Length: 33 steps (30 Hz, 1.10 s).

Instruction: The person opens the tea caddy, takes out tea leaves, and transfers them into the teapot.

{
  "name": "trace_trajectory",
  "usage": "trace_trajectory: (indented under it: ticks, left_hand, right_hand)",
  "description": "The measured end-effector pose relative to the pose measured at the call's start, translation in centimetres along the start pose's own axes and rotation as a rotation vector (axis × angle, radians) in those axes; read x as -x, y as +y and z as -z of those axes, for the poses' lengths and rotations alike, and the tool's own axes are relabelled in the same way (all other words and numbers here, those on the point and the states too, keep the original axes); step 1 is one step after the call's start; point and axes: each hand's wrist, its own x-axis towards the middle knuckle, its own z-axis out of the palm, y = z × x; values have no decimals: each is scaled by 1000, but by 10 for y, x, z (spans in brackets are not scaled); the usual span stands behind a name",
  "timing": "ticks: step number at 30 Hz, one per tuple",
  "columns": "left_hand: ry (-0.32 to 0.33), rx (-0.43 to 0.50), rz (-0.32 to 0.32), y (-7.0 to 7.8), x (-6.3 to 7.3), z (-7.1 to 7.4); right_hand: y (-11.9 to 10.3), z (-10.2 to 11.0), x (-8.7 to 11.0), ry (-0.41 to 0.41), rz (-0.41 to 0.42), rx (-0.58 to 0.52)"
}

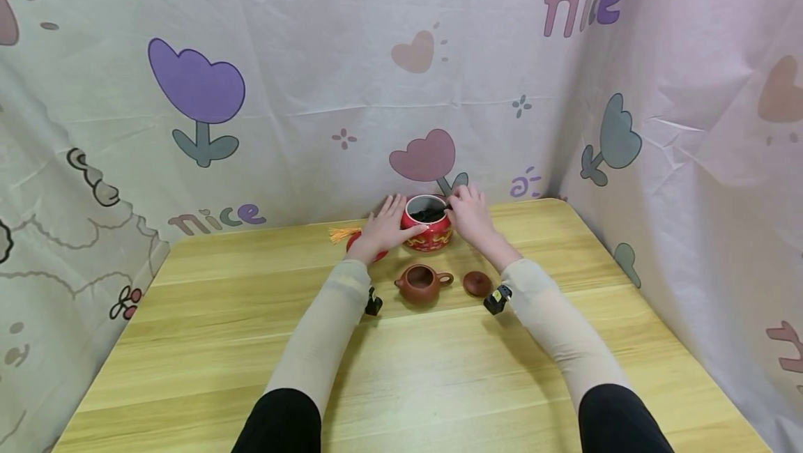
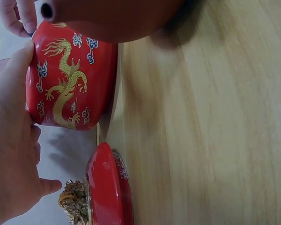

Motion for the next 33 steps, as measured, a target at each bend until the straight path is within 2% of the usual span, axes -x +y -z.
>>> trace_trajectory:
  ticks: [12,20,26,33]
  left_hand:
    - [-3,11,7,2,1,-3]
    - [7,39,7,3,1,-4]
    - [5,37,15,2,0,-5]
    - [8,42,19,0,-1,-5]
  right_hand:
    - [7,-1,5,-93,-20,-286]
    - [17,-1,8,-107,-106,-484]
    - [25,1,12,-94,-147,-543]
    - [32,4,15,-72,-207,-555]
